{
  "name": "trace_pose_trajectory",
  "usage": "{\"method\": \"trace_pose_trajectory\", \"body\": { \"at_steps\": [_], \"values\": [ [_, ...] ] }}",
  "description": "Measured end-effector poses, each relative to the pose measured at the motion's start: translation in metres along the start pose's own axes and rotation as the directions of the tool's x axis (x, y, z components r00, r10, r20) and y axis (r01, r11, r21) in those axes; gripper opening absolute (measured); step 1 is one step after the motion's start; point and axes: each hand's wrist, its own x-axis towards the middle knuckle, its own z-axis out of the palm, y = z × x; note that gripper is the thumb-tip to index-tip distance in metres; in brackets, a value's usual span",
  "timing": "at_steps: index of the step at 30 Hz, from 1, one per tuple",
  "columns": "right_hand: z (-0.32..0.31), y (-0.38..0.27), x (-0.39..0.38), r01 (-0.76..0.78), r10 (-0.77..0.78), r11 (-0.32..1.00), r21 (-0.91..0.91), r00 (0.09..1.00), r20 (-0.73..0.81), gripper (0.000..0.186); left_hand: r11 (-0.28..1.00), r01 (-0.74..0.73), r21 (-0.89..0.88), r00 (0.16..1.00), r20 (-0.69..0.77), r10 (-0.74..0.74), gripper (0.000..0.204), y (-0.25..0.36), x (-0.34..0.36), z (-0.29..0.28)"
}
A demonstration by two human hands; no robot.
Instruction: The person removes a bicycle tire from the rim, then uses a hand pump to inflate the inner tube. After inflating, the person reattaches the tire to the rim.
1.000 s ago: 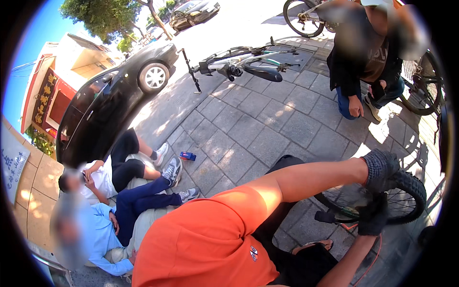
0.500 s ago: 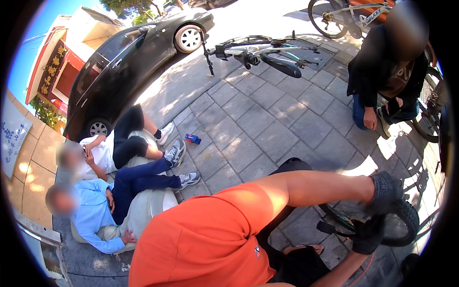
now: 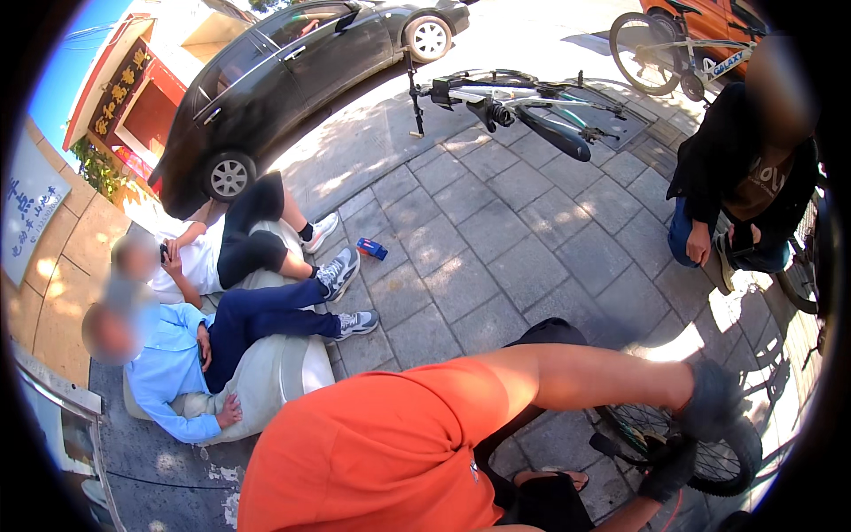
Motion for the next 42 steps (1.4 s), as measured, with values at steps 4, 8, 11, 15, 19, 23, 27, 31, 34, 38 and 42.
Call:
{"method": "trace_pose_trajectory", "body": {
  "at_steps": [4,8,11,15,19,23,27,31,34,38,42],
  "values": [
    [0.034,-0.005,-0.009,0.002,-0.006,0.999,-0.049,0.995,-0.1,0.03,0.916,0.294,-0.273,0.919,0.344,-0.192,0.07,-0.013,-0.006,-0.018],
    [0.042,-0.019,-0.012,-0.041,0.045,0.996,0.078,0.998,-0.046,0.028,0.876,0.366,-0.314,0.825,0.546,-0.149,0.081,-0.028,-0.002,-0.031],
    [0.041,-0.022,-0.018,-0.178,0.174,0.981,0.074,0.983,0.049,0.022,0.845,0.366,-0.39,0.842,0.526,-0.122,0.074,-0.036,0.004,-0.02],
    [0.051,0.032,-0.035,-0.122,0.195,0.944,-0.305,0.955,0.222,0.031,0.872,0.271,-0.409,0.897,0.435,-0.074,0.06,-0.028,0.017,-0.01],
    [0.053,0.098,-0.051,-0.168,0.215,0.929,-0.33,0.97,0.11,0.047,0.803,0.382,-0.458,0.843,0.529,-0.1,0.066,-0.018,0.022,-0.007],
    [0.067,0.09,-0.071,0.034,0.134,0.705,-0.709,0.974,0.181,0.074,0.793,0.43,-0.431,0.836,0.521,-0.17,0.065,-0.006,0.011,-0.017],
    [0.079,0.078,-0.106,-0.08,0.216,0.567,-0.82,0.975,0.054,0.053,0.764,0.436,-0.476,0.848,0.5,-0.173,0.063,-0.009,0.003,-0.011],
    [0.083,0.107,-0.119,-0.046,-0.023,0.627,-0.778,0.997,-0.078,0.046,0.778,0.413,-0.474,0.865,0.472,-0.172,0.061,-0.015,0.006,-0.016],
    [0.072,0.112,-0.13,-0.009,0.1,0.659,-0.752,0.992,0.075,0.053,0.815,0.384,-0.433,0.877,0.447,-0.175,0.06,-0.018,0.01,-0.019],
    [0.053,0.044,-0.146,0.013,0.197,0.504,-0.864,0.972,0.13,0.062,0.945,0.198,-0.259,0.953,0.278,-0.124,0.058,-0.028,0.018,-0.028],
    [-0.012,0.018,-0.177,0.215,-0.064,0.374,-0.902,0.976,0.206,0.057,0.998,0.045,-0.047,0.999,-0.023,-0.046,0.046,-0.024,0.014,-0.017]
  ]
}}
